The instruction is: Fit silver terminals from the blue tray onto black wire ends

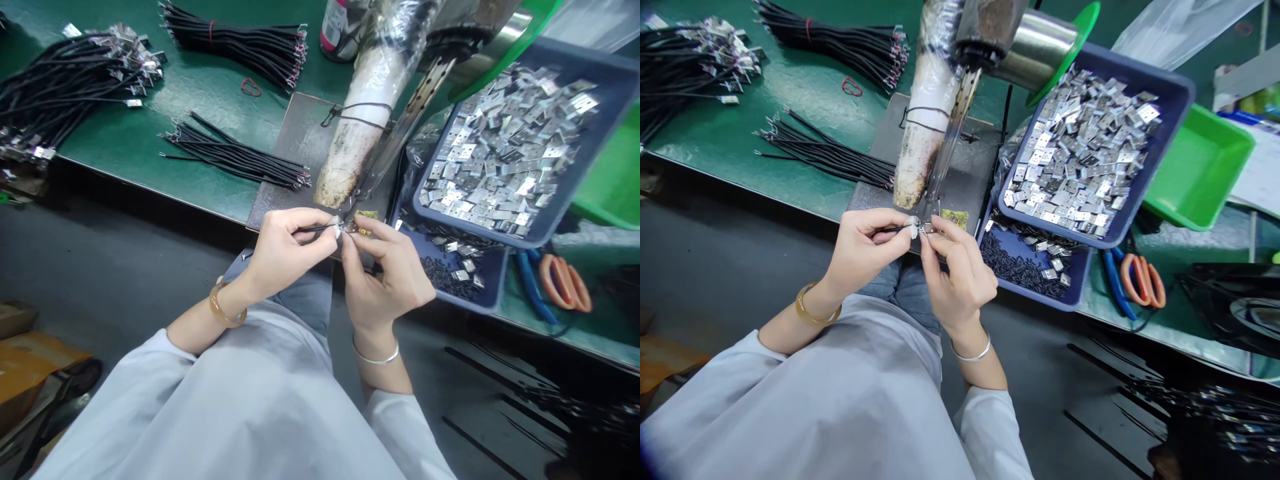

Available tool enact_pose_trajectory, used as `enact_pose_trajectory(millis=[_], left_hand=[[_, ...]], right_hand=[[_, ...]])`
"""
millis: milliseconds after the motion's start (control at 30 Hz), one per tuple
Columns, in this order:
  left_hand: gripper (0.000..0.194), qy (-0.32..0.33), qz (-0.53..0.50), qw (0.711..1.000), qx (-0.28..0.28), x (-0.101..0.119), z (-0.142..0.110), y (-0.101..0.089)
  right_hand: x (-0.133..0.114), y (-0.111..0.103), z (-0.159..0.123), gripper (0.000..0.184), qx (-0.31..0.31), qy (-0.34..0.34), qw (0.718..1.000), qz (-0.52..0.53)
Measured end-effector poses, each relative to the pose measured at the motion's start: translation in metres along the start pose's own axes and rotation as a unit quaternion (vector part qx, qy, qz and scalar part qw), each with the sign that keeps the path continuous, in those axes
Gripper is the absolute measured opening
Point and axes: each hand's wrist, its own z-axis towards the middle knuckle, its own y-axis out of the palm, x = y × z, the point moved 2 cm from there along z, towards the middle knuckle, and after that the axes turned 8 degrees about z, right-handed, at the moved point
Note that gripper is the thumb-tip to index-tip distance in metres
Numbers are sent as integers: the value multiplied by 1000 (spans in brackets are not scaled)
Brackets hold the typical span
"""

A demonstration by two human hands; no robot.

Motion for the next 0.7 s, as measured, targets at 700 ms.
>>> enact_pose_trajectory(millis=[700], left_hand=[[13,184,104,976,-46,6,-20,-8]], right_hand=[[5,-16,2,12,-98,174,963,183]])
